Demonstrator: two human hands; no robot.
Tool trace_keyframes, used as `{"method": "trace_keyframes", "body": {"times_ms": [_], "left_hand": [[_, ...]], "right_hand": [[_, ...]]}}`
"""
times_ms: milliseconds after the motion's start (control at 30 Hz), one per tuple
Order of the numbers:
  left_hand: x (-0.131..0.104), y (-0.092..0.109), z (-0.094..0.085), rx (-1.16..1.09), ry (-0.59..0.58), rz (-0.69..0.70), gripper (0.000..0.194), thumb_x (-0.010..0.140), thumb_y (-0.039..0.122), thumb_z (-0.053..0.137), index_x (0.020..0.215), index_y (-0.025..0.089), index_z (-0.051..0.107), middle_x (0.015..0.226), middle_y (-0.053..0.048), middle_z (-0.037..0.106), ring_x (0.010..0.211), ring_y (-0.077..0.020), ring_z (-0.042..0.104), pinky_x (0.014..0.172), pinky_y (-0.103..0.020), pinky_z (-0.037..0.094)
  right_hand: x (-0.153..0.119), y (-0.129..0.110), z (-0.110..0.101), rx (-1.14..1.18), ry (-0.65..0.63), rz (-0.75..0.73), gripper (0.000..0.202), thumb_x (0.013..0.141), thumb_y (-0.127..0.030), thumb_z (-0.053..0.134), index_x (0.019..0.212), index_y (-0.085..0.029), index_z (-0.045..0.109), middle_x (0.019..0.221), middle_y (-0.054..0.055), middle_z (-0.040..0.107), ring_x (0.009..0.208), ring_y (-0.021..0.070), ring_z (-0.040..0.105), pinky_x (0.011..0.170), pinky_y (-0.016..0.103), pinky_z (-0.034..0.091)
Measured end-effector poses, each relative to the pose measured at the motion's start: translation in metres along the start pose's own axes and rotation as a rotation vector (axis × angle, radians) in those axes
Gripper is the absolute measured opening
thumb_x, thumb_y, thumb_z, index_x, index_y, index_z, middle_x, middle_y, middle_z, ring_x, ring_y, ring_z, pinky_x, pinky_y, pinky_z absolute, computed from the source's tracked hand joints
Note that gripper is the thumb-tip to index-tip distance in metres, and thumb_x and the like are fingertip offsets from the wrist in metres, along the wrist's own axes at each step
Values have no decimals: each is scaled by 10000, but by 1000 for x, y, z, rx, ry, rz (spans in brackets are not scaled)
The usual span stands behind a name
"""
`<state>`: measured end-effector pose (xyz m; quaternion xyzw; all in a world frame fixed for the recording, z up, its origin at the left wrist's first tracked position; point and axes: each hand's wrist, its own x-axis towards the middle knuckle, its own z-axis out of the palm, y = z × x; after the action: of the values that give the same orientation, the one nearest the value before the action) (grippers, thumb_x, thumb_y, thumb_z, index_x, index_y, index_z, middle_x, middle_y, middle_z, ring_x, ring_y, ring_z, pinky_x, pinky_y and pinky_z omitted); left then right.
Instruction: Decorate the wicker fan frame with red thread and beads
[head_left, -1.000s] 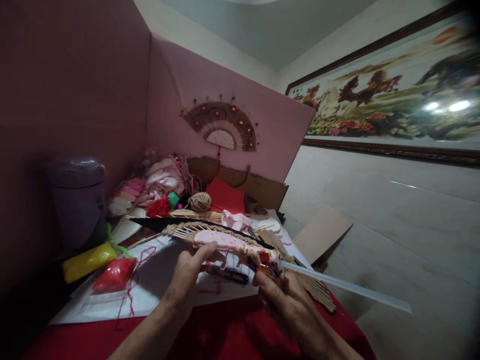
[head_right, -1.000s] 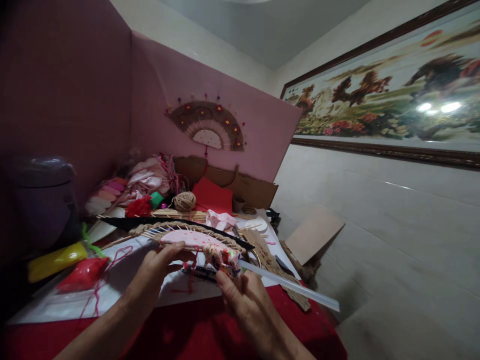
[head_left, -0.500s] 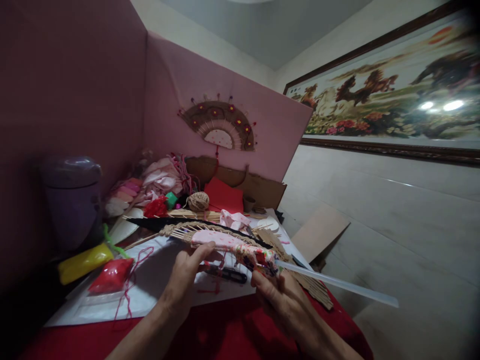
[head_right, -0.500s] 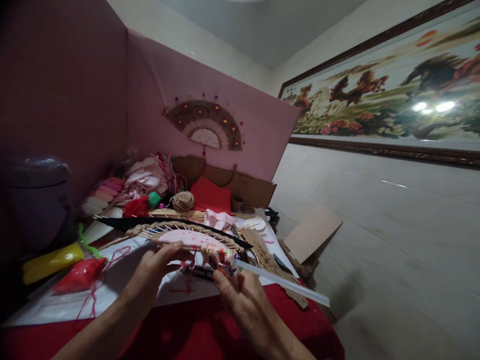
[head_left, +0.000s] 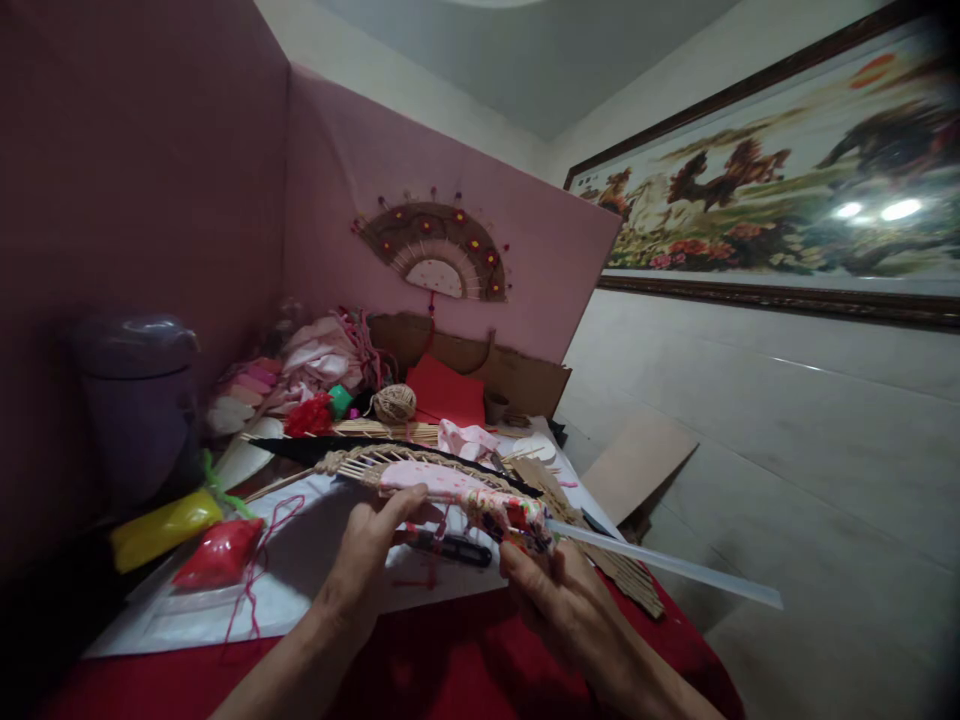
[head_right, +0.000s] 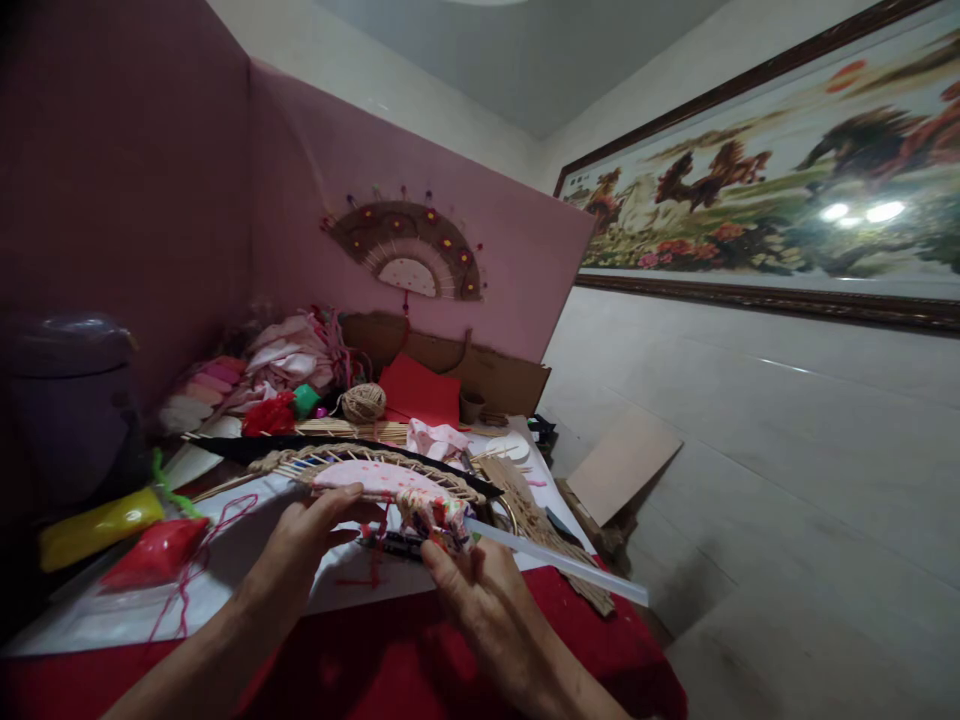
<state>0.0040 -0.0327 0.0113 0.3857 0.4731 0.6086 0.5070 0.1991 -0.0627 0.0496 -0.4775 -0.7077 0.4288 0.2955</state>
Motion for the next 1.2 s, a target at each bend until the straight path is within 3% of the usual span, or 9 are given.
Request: {"method": "trace_keyframes", "body": {"times_ms": [200, 500, 633, 1000, 1200], "left_hand": [[0, 0, 1, -8, -15, 1, 385, 718, 497, 602, 857, 146, 677, 874, -102, 701, 947, -287, 616, 796, -386, 438], [3, -3, -1, -26, -13, -12, 412, 697, 504, 626, 899, 147, 669, 887, -103, 705, 945, -291, 619, 789, -387, 441], [3, -3, -2, -8, -29, -5, 431, 704, 517, 611, 903, 140, 679, 883, -110, 711, 940, -291, 623, 795, -387, 437], [3, -1, 0, -31, -17, 0, 404, 682, 505, 631, 839, 139, 697, 858, -121, 717, 918, -310, 628, 785, -407, 443], [0, 0, 0, -14, -8, -5, 415, 687, 514, 623, 864, 144, 688, 867, -108, 719, 915, -294, 634, 774, -389, 449]], "right_hand": [[0, 2, -1, -44, 27, 19, 528, 875, -601, 416, 542, -210, 294, 455, -73, 245, 430, 65, 195, 414, 241, 143], [-4, 4, -7, -43, 67, -54, 474, 890, -563, 419, 596, -207, 312, 542, -66, 257, 489, 79, 217, 451, 237, 202], [-6, 10, -8, -34, 84, -11, 445, 891, -553, 424, 625, -213, 316, 552, -65, 261, 481, 80, 219, 438, 239, 182], [-5, 3, -6, -93, 52, -11, 510, 889, -583, 385, 555, -210, 284, 500, -64, 240, 464, 82, 204, 439, 250, 180], [-7, 6, -11, -73, 97, -7, 504, 852, -630, 398, 582, -212, 319, 545, -54, 265, 501, 96, 234, 454, 245, 221]]}}
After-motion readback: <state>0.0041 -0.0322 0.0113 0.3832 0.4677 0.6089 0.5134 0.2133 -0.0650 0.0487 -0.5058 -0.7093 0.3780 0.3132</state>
